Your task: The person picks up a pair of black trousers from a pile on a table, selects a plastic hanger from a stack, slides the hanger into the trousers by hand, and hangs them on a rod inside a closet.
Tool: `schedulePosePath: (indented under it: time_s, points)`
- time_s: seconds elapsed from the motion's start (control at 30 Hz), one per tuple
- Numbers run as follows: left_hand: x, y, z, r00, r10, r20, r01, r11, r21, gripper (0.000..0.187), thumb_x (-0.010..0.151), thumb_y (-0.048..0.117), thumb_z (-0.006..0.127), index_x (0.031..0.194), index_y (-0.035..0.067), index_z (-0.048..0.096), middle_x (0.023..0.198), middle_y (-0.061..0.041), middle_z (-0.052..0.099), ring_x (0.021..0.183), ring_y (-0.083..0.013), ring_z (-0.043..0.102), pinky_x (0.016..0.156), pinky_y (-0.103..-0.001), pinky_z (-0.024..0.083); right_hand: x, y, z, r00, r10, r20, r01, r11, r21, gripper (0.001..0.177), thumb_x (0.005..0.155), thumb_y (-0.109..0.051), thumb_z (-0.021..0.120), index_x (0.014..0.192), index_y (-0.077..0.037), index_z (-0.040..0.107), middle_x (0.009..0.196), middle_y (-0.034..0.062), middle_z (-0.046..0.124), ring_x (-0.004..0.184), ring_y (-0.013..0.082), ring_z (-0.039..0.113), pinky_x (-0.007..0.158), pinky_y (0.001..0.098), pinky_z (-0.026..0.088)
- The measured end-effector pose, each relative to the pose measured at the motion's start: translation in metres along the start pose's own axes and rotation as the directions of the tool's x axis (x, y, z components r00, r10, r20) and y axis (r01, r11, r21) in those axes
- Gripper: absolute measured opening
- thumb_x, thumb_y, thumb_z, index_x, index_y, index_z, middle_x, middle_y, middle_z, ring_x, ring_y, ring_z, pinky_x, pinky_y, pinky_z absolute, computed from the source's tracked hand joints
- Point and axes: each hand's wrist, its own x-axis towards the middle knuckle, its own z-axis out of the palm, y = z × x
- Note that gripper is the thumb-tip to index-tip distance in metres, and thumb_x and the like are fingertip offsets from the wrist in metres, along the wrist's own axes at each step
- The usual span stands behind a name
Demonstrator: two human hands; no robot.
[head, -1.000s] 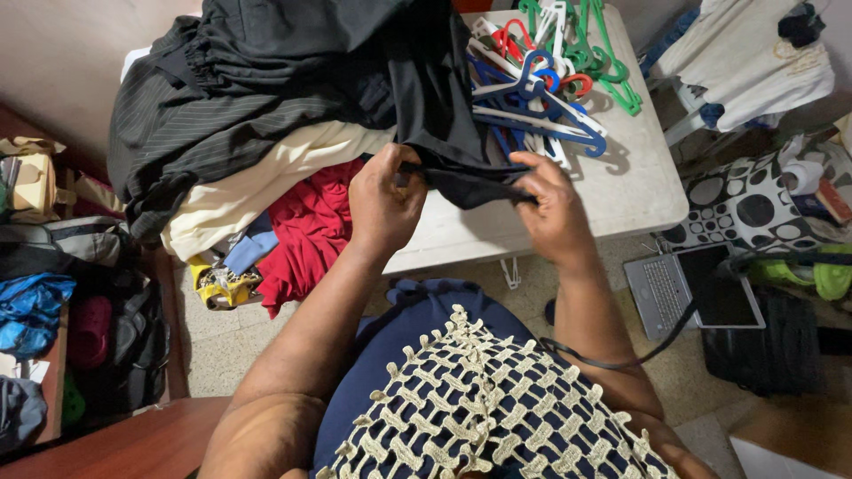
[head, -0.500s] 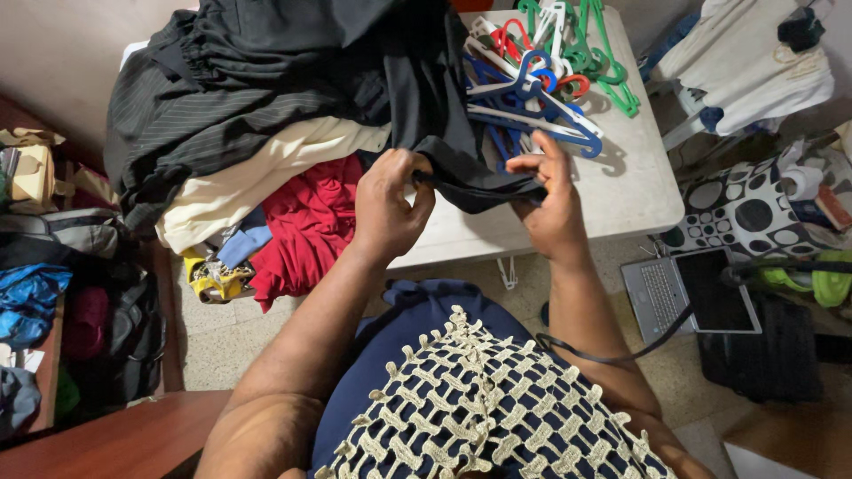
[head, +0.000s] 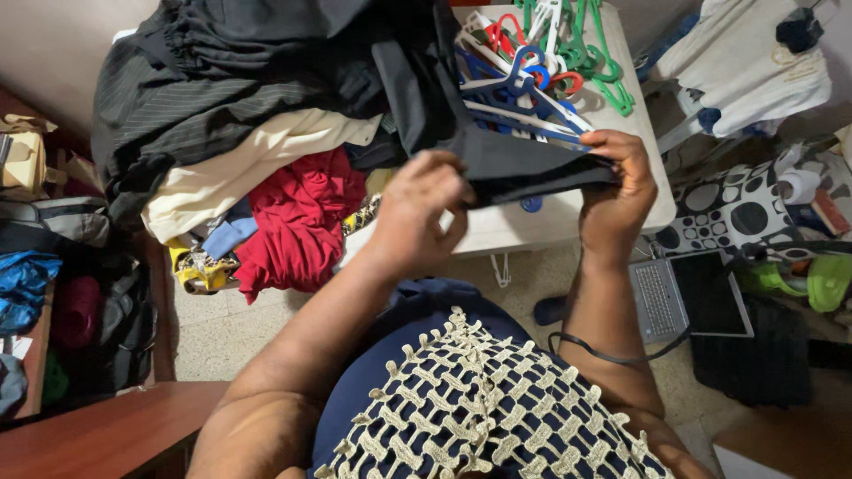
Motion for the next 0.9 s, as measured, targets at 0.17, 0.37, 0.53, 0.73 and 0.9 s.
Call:
schedulePosePath:
  time_s: [0.17,0.37,0.53,0.73,0.9]
  points:
    - [-0.001,0.026,0.038,0.981,0.080,0.177,-0.025,0.957,-0.290,0.028,0.068,-0.001,0.067,0.094,0.004,0.056,0.092,-0.015,0.062,0.107,-0.0416,0.065,0.094,-0.047,0.054,-0.001,0.001,-0.016,0.985,0.160,-0.067,-0.137,0.954,0.268,0.008,0.101,0.004,0.057,0.100,-0.004,0.056,0.108,0.0214,0.074,0.100,0.0222,0.072,0.097,0.0341,0.058]
    - [-0.015,0.031,0.068,0.944,-0.103,0.312,0.206,0.926,-0.317,0.025,0.074,-0.002,0.068,0.097,0.002,0.060,0.091,-0.016,0.064,0.092,-0.0369,0.067,0.080,-0.043,0.056,-0.015,0.021,-0.046,0.983,0.179,-0.033,-0.162,0.943,0.292,0.014,0.097,0.010,0.061,0.102,-0.002,0.056,0.098,0.0162,0.069,0.096,0.0235,0.070,0.096,0.0359,0.059]
    - [-0.019,0.030,0.084,0.925,-0.321,0.203,0.370,0.884,-0.287,0.024,0.078,-0.007,0.067,0.099,0.001,0.060,0.097,-0.014,0.061,0.090,-0.0281,0.070,0.076,-0.038,0.059,-0.022,0.028,-0.073,0.942,0.337,-0.004,-0.314,0.881,0.353,0.017,0.098,0.007,0.056,0.111,0.000,0.064,0.097,0.0103,0.068,0.095,0.0211,0.069,0.094,0.0338,0.058]
    - [-0.028,0.045,0.099,0.968,-0.182,0.172,0.220,0.947,-0.234,0.028,0.064,-0.005,0.066,0.088,0.003,0.056,0.109,-0.020,0.057,0.102,-0.0358,0.061,0.083,-0.042,0.054,-0.039,0.046,-0.096,0.965,0.216,0.148,-0.223,0.974,0.029,0.028,0.080,0.018,0.051,0.099,0.004,0.066,0.100,0.0073,0.065,0.098,0.0161,0.063,0.093,0.0256,0.049]
    - [-0.045,0.061,0.134,0.911,-0.214,0.352,0.245,0.969,-0.044,0.023,0.067,0.004,0.070,0.087,0.006,0.059,0.093,-0.011,0.060,0.095,-0.0340,0.060,0.081,-0.044,0.051,-0.055,0.060,-0.104,0.972,0.191,0.134,-0.197,0.980,0.035,0.036,0.068,0.016,0.044,0.094,0.003,0.065,0.099,0.0089,0.066,0.099,0.0181,0.063,0.097,0.0271,0.048]
